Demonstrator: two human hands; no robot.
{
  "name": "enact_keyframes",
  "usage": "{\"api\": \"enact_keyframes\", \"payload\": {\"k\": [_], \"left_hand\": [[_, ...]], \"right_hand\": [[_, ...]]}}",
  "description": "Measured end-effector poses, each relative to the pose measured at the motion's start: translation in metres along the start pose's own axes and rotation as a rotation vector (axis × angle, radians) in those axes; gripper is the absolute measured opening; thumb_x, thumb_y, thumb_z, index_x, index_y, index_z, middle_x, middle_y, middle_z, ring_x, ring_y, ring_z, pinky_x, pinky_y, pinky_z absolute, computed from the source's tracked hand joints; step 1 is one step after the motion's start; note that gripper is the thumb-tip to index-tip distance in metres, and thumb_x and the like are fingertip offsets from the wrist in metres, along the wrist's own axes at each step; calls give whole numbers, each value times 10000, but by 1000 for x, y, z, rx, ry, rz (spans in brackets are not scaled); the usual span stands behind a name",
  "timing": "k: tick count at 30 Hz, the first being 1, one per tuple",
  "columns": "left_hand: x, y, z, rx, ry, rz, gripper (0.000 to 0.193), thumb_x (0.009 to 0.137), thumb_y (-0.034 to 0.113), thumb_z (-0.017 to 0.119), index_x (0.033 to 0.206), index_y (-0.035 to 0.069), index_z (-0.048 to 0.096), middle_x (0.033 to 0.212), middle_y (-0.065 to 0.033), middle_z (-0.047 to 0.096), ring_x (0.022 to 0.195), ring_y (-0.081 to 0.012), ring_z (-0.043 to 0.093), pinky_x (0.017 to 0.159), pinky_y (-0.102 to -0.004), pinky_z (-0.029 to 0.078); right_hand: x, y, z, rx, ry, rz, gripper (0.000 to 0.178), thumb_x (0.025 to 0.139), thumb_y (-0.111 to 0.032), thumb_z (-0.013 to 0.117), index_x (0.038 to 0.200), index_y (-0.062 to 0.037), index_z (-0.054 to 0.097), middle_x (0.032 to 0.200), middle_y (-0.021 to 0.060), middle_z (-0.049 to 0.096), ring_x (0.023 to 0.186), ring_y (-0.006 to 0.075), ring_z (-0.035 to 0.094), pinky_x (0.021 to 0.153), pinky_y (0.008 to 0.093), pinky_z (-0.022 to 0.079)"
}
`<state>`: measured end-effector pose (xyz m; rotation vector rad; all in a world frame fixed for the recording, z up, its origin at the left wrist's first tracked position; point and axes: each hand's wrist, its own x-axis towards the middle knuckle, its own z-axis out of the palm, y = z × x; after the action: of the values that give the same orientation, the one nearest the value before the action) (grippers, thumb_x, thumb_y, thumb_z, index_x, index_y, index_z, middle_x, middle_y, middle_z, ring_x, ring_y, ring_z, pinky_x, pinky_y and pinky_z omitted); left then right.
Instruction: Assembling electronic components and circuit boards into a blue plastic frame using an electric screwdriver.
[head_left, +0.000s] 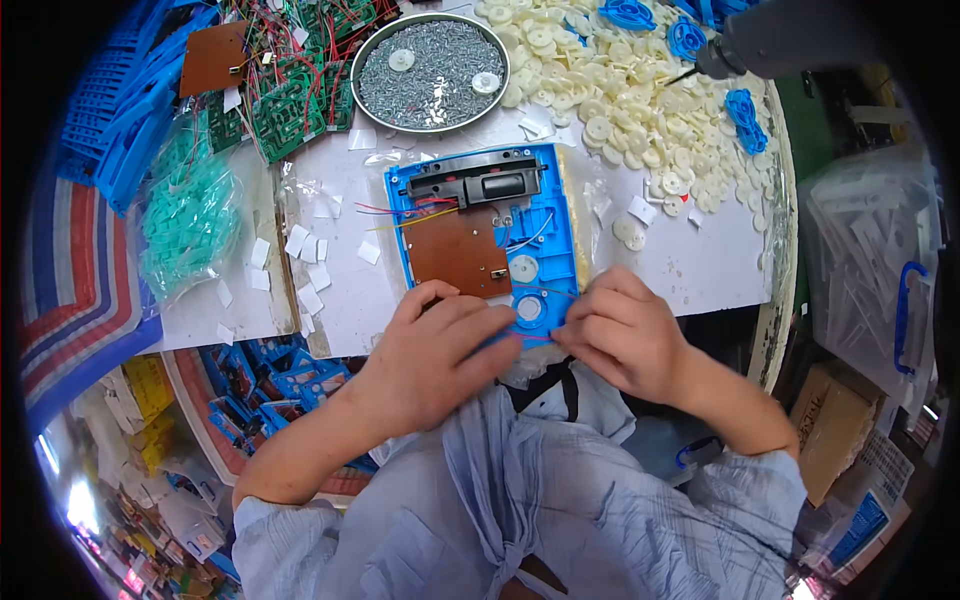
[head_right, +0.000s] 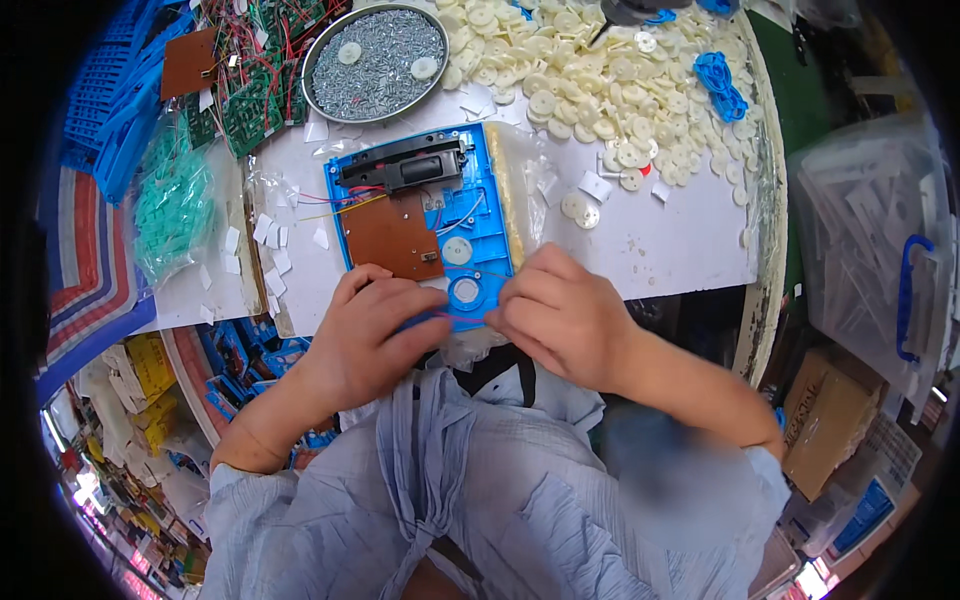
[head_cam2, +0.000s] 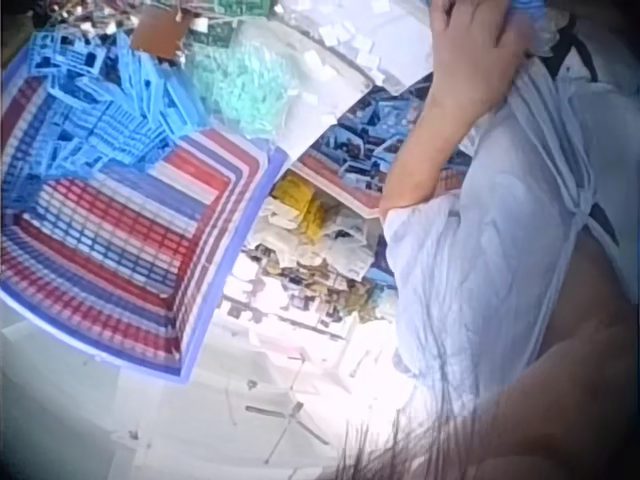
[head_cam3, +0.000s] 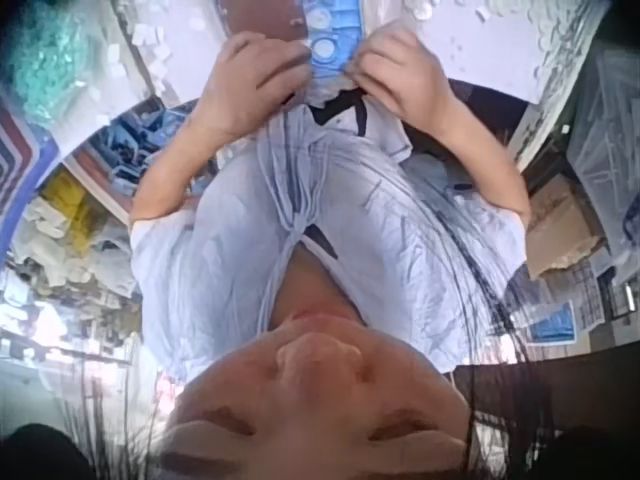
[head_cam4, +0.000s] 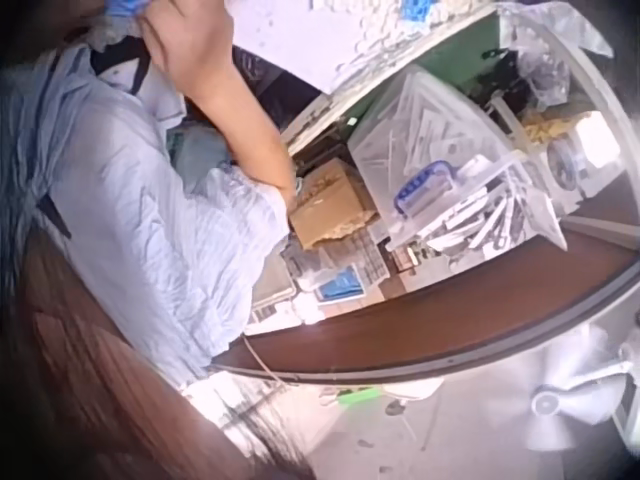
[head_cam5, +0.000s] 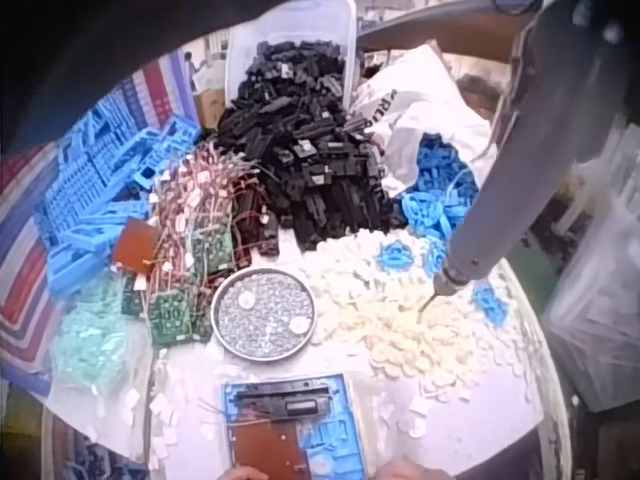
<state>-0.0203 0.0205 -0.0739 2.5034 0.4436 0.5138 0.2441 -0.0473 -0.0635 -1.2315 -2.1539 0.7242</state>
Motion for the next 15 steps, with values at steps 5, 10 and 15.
{"api": "enact_keyframes", "payload": {"k": [5,10,15], "left_hand": [[8,13,13,162,-37,69,395,825,168,673,1218,169,705,1199,19,641,1090,-178,599,1048,-510,350],[13,13,14,220,-77,103,457,816,175,658,1272,172,695,1187,32,626,1077,-173,586,1060,-520,327],[17,14,13,234,-106,107,482,804,168,660,1285,170,687,1183,27,623,1077,-174,583,1063,-523,334]], "right_hand": [[-17,-3,11,14,235,154,232,726,-44,835,926,-92,727,1057,45,618,894,270,555,759,354,476],[-24,0,1,231,208,353,305,738,-29,828,1029,-99,766,1057,47,613,901,215,560,750,318,471],[-21,0,-1,490,135,524,262,792,6,800,1041,-67,761,955,37,607,799,122,563,697,257,455]]}}
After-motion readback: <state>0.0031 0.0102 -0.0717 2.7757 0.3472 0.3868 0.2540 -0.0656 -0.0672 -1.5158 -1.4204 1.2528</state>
